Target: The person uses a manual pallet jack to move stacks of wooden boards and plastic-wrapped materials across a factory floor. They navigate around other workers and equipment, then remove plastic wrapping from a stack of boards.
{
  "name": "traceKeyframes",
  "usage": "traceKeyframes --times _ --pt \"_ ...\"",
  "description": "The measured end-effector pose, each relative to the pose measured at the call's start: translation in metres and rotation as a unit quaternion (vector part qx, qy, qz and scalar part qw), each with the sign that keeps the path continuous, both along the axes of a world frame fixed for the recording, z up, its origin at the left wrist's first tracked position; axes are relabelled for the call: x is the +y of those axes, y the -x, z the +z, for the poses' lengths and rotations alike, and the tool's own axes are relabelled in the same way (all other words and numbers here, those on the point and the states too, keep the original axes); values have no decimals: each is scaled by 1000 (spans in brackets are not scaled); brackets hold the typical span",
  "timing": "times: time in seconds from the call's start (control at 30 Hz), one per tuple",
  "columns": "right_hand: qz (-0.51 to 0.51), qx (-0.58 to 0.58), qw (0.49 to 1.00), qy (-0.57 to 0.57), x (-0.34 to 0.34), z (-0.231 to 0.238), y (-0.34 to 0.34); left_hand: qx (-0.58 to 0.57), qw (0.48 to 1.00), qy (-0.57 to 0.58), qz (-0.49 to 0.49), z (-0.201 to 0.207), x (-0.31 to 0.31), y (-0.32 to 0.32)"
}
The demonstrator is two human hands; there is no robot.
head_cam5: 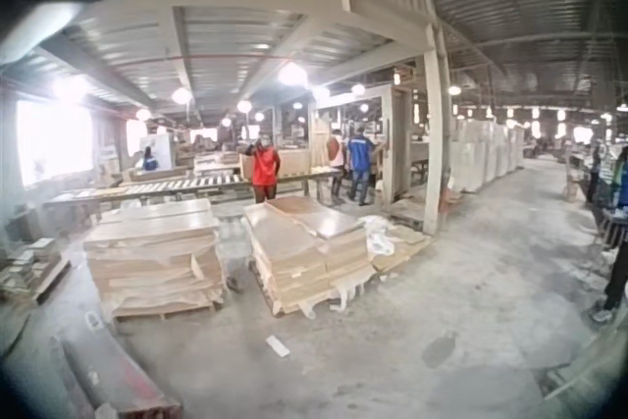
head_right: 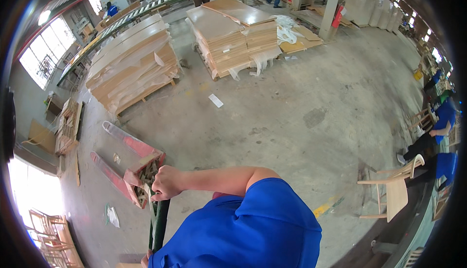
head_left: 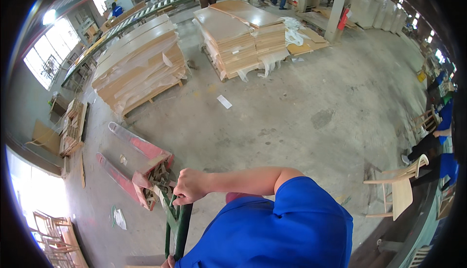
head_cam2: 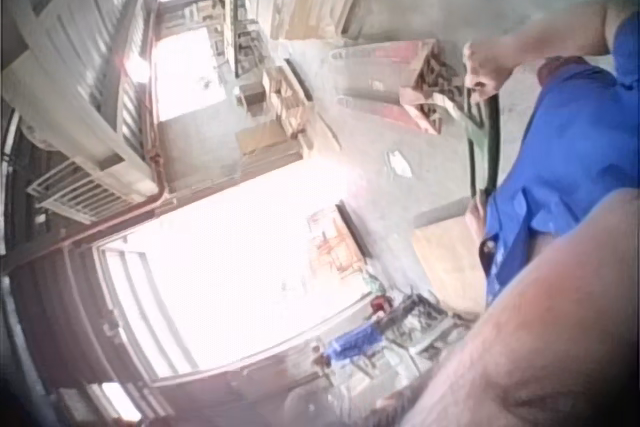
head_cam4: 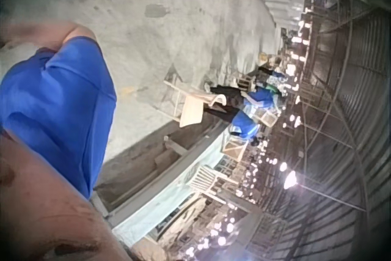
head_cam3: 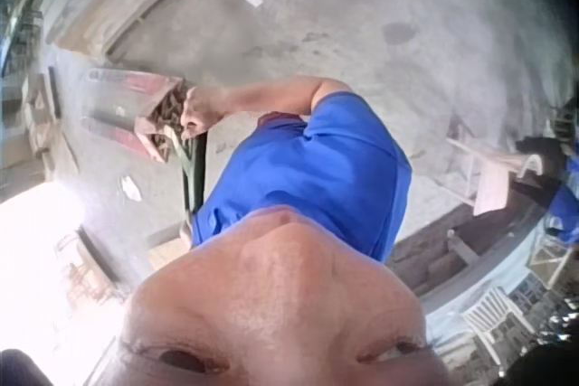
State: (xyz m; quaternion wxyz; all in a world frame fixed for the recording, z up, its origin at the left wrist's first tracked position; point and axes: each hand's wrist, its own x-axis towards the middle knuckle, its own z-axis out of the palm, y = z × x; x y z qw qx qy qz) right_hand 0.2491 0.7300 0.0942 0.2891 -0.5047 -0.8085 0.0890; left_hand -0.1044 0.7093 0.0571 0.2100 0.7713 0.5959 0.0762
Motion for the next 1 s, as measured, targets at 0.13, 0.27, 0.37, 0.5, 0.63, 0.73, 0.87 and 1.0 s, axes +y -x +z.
traceKeyframes --times 0.13,0.27,0.37,0.5,0.63,0.73,0.87,1.0 --pt "87 -73 991 74 -57 2 -32 -4 999 -12 46 0 -78 -29" --pt "135 -89 984 76 -120 14 -92 -13 995 -17 94 -1 -159 -91" --pt "155 -105 978 89 -157 17 -158 -31 992 -15 121 8 -225 -152" --pt "164 -122 976 81 -197 13 -228 -27 985 31 169 29 -313 -241" --pt "197 -100 972 78 -247 21 -277 -84 981 19 174 52 -380 -312" --pt "199 -91 974 61 -288 34 -306 -79 980 18 179 77 -425 -345" --pt "193 -53 979 21 -340 33 -325 -76 984 -25 158 75 -480 -368" --pt "217 -49 975 23 -407 27 -380 -47 984 -2 169 68 -548 -421"
